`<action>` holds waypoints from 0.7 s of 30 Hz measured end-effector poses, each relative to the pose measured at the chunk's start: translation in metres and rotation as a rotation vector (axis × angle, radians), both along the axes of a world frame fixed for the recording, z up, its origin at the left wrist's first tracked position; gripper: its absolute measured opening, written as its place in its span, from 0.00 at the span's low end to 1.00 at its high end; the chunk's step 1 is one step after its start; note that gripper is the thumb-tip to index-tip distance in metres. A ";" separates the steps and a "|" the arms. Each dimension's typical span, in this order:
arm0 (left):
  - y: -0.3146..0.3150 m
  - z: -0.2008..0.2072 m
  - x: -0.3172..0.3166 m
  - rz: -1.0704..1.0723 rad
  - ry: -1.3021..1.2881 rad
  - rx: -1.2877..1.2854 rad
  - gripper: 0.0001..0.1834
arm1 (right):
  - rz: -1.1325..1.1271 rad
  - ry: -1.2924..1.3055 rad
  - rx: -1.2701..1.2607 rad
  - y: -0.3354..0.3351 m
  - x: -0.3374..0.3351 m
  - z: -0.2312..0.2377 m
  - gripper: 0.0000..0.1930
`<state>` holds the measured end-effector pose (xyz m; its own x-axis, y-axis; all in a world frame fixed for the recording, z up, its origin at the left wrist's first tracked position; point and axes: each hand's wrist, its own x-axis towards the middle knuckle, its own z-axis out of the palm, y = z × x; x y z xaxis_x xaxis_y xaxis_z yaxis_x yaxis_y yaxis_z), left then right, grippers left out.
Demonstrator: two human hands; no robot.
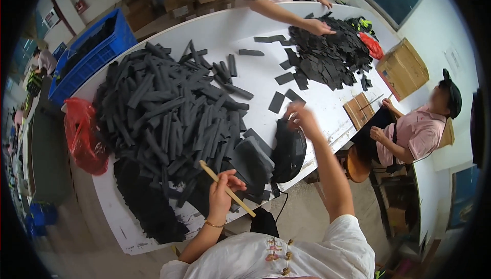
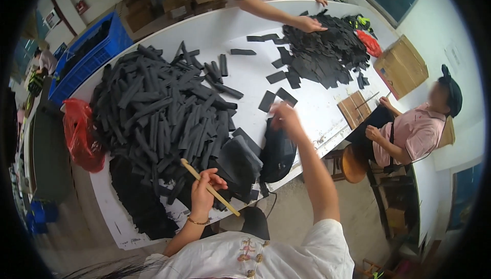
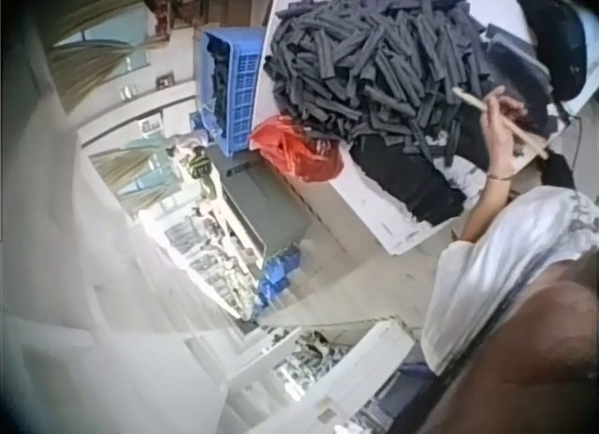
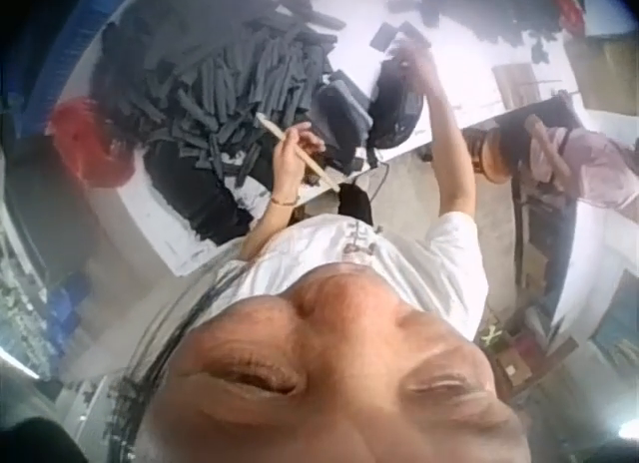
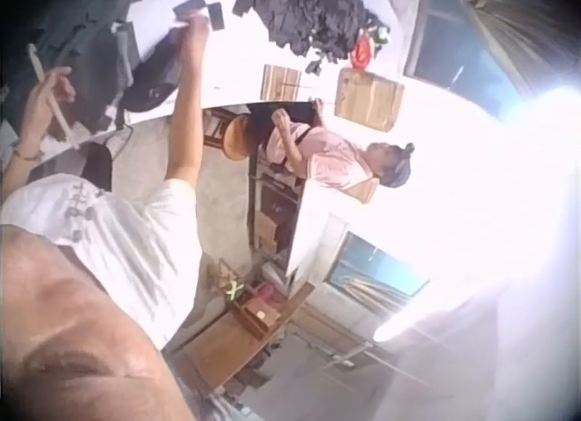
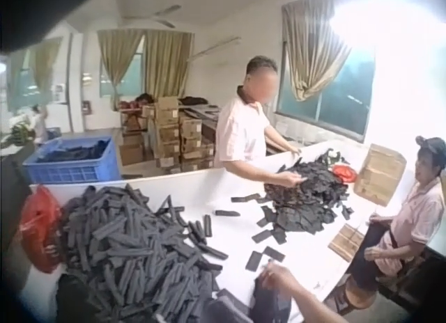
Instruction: The worker applies glue to small black foam strips using a wooden stick and organizes them on a table.
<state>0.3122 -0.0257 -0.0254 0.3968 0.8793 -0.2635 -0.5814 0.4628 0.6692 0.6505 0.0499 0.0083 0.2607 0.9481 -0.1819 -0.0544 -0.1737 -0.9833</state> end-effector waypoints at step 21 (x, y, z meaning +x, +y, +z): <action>0.013 0.043 -0.452 1.001 0.225 0.029 0.19 | 0.537 -0.333 -0.052 -0.085 -0.483 -0.003 0.10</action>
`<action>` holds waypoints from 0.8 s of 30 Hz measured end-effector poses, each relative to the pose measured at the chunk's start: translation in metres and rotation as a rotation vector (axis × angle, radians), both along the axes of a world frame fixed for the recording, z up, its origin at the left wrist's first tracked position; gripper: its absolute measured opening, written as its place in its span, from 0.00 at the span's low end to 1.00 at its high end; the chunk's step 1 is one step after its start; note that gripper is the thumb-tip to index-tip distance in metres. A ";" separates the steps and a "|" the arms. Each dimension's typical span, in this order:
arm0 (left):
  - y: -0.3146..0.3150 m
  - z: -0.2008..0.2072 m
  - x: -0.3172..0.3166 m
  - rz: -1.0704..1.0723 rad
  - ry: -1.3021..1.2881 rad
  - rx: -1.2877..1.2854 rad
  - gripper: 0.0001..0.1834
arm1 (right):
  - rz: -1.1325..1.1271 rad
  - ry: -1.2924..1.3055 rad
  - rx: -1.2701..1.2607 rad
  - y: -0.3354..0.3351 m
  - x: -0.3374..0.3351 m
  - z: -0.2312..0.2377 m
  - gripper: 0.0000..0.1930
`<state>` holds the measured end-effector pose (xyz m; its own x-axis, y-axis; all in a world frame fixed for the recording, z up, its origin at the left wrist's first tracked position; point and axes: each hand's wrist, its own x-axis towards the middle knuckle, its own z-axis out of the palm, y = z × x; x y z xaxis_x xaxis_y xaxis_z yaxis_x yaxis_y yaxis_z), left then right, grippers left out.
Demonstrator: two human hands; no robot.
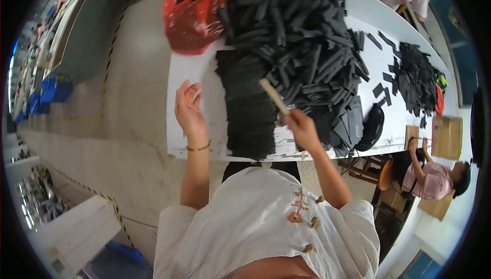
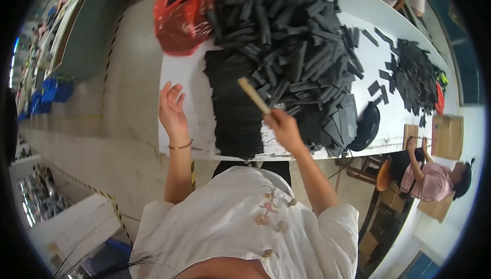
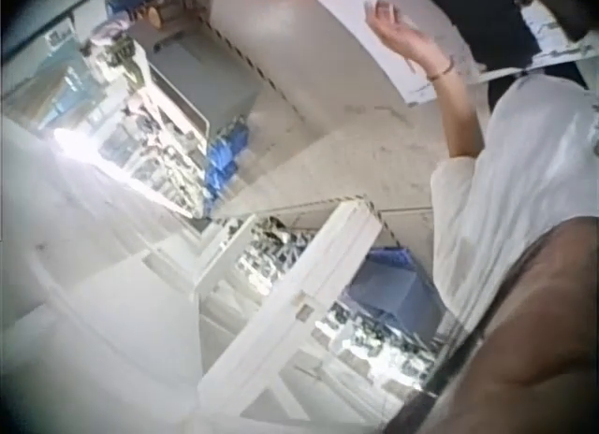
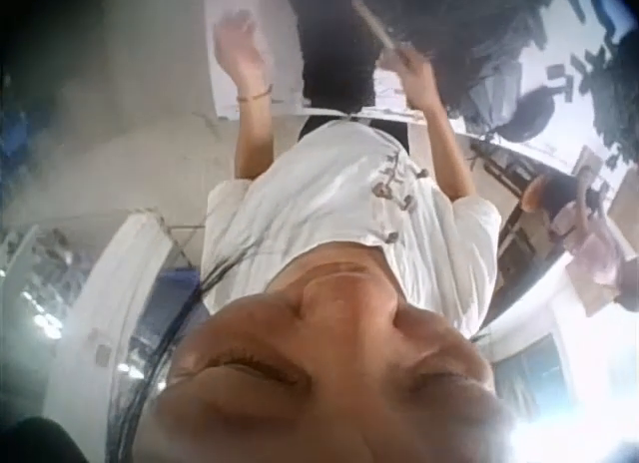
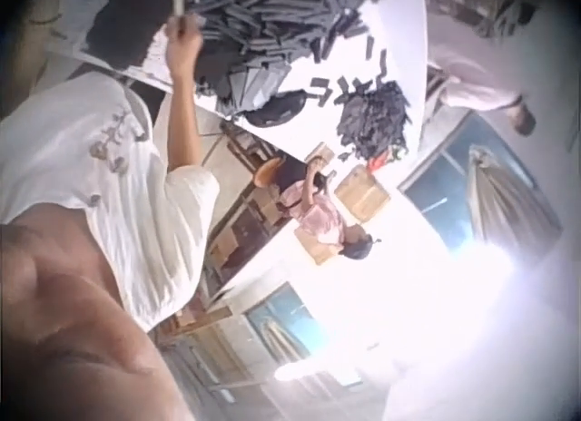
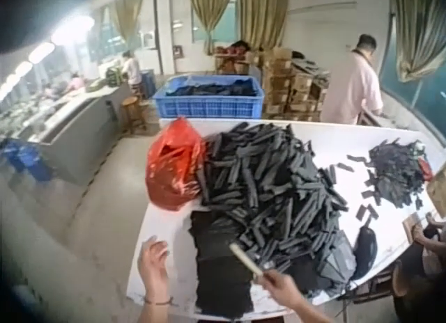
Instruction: The worker applies glue to small black foam strips using a wooden stick and organizes them on a table.
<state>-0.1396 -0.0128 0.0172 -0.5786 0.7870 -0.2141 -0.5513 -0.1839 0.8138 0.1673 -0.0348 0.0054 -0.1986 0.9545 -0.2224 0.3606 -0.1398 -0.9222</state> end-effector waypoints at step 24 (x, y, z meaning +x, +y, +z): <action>0.067 -0.121 0.094 -0.586 1.808 0.068 0.09 | -0.079 0.066 -0.230 -0.010 0.076 -0.008 0.11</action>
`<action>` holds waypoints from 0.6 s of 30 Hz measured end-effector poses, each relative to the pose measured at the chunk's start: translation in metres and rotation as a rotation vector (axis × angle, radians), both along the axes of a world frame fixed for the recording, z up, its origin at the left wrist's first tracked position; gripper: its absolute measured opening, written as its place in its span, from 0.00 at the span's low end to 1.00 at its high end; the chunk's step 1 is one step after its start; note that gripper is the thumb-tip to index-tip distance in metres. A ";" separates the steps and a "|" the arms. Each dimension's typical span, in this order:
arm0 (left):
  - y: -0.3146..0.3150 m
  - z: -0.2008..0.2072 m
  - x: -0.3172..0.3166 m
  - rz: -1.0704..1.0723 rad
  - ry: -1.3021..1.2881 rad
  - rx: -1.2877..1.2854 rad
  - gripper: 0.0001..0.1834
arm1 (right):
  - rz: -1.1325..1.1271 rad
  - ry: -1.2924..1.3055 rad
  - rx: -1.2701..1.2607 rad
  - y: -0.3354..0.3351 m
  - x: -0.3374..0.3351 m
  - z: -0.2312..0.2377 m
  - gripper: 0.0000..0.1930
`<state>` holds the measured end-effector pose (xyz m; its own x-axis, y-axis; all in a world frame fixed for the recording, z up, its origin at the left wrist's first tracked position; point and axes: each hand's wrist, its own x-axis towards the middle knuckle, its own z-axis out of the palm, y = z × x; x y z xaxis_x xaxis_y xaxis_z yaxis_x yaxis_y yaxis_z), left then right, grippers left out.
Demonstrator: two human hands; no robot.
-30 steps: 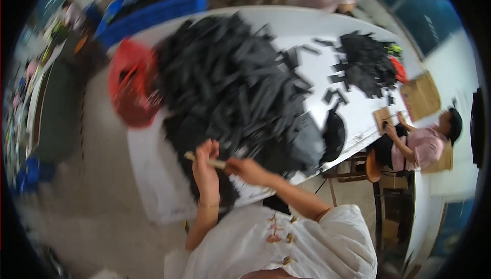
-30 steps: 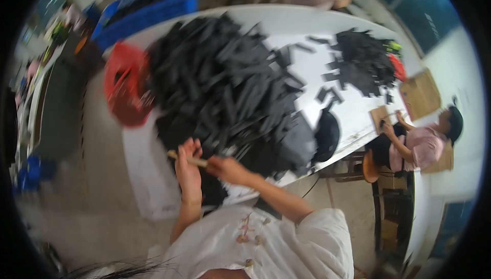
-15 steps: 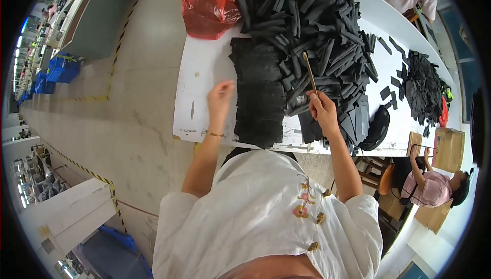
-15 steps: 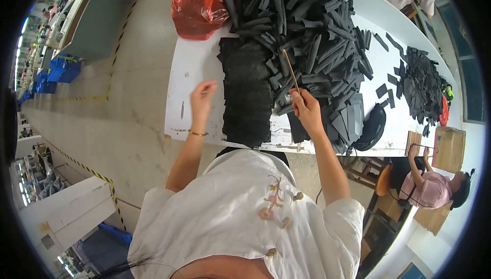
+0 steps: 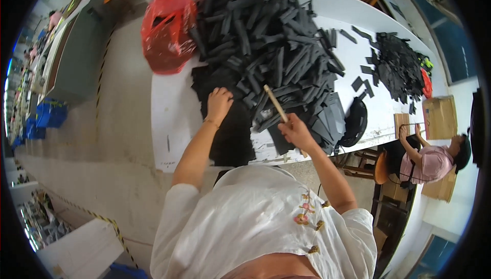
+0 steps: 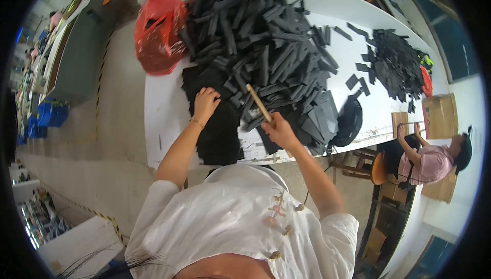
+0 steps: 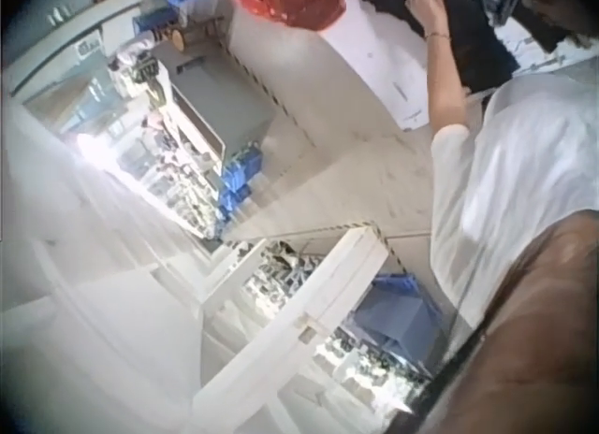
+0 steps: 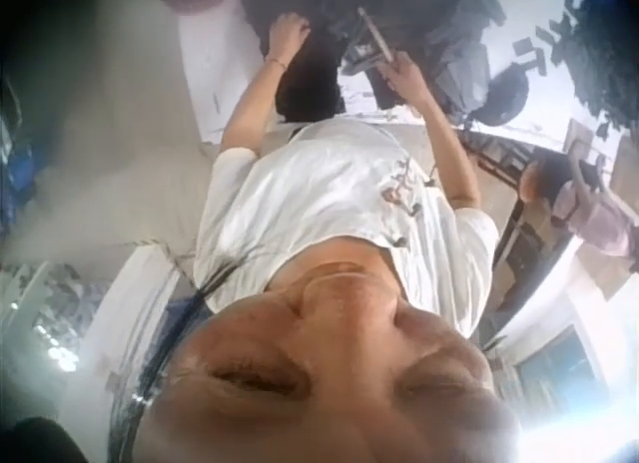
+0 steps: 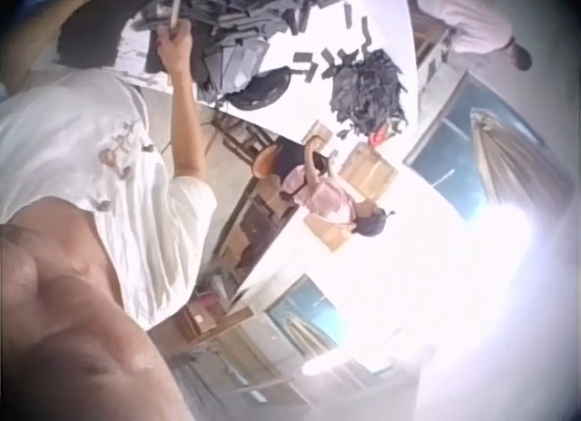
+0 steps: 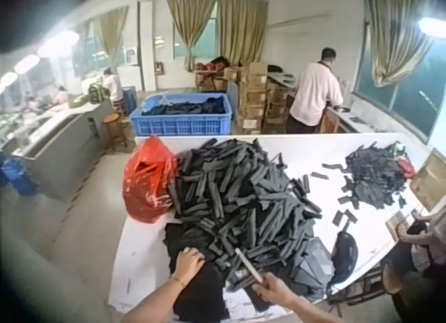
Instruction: The worker applies glue to small black foam strips using a wooden stick and organizes them on a table.
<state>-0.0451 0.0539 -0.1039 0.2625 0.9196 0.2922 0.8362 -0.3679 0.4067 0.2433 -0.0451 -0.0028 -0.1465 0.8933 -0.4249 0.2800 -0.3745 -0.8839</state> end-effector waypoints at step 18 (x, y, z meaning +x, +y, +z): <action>0.003 0.088 -0.034 0.077 -0.912 -0.587 0.09 | 0.356 -0.550 0.859 0.060 0.010 0.064 0.10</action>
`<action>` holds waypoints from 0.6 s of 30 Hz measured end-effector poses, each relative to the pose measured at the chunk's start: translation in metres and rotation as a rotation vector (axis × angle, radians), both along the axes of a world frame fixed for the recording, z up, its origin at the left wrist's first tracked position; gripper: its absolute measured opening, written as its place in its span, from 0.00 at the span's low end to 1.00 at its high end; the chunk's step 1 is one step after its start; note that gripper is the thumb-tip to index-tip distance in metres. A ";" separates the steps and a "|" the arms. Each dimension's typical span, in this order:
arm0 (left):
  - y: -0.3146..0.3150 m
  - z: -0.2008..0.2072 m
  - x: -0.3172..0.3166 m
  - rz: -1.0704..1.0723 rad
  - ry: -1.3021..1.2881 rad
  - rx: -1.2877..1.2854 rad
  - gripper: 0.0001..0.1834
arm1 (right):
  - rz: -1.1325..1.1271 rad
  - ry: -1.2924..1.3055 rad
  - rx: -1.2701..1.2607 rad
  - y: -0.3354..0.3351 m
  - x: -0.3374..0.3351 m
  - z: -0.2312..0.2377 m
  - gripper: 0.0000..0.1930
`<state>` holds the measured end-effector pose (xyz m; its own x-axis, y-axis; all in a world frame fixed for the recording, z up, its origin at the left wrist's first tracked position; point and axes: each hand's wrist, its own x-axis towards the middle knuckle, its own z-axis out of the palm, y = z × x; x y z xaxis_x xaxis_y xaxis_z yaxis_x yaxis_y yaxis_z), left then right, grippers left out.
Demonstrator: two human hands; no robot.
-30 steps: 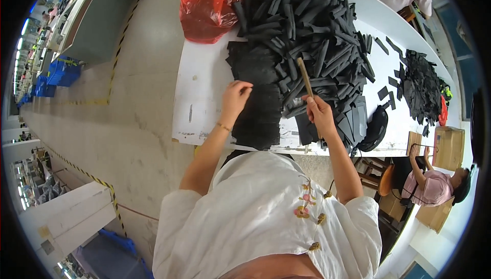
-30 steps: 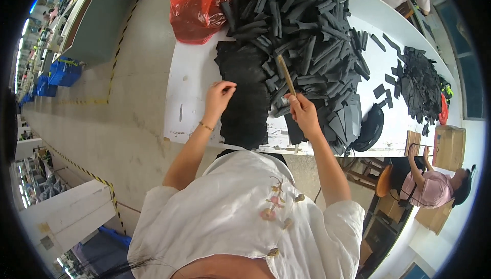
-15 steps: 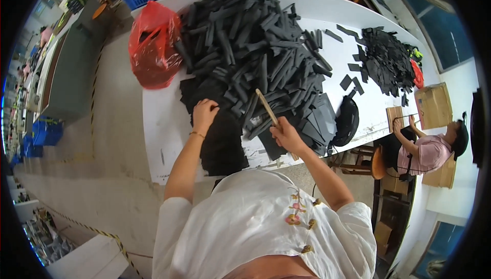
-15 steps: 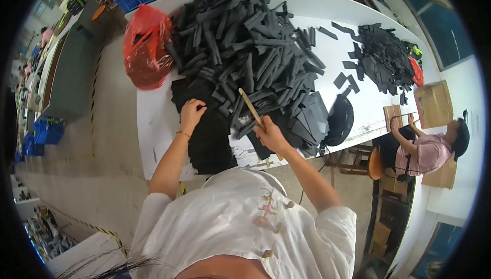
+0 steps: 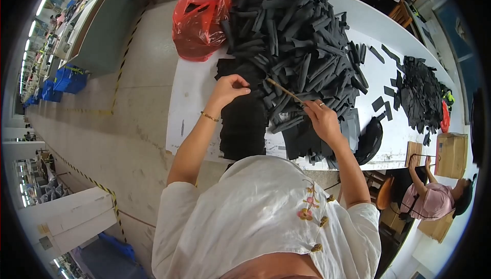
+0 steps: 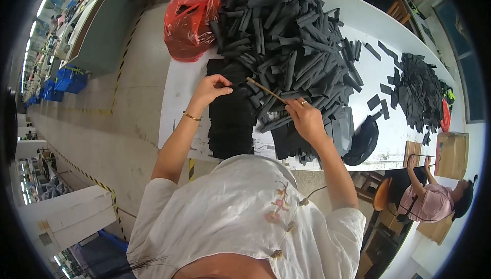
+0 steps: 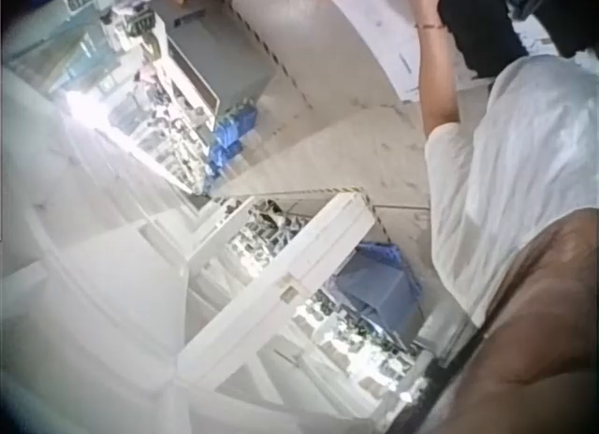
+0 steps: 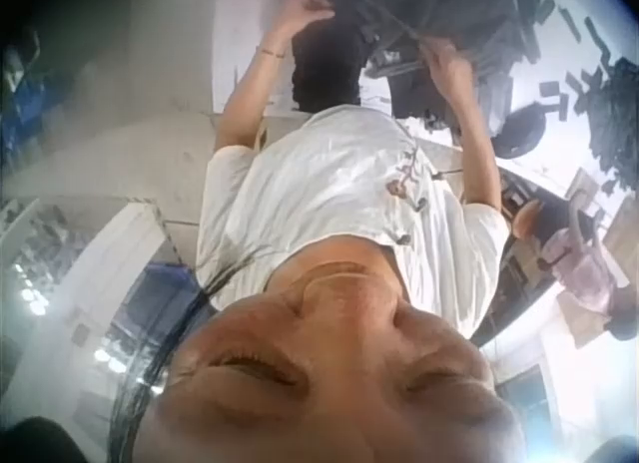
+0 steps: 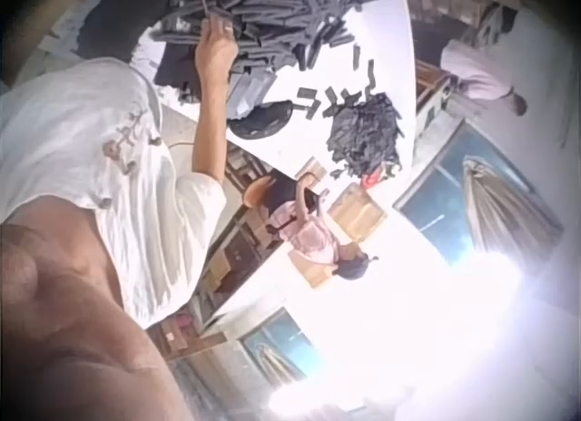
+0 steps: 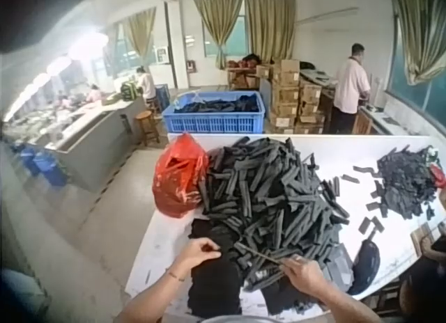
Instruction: The worker applies glue to small black foam strips using a wooden stick and organizes them on a table.
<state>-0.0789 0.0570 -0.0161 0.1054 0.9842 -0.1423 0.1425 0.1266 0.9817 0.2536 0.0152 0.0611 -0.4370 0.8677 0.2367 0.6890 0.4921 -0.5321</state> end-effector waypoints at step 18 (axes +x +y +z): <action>-0.029 0.086 0.070 -0.325 0.629 0.573 0.16 | 0.243 0.273 -0.267 -0.001 -0.052 -0.038 0.16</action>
<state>-0.0086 0.0279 0.0703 0.4583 0.8573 0.2343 0.6163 -0.4965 0.6113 0.2014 0.0147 0.0235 -0.5884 0.7938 0.1538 0.3870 0.4436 -0.8084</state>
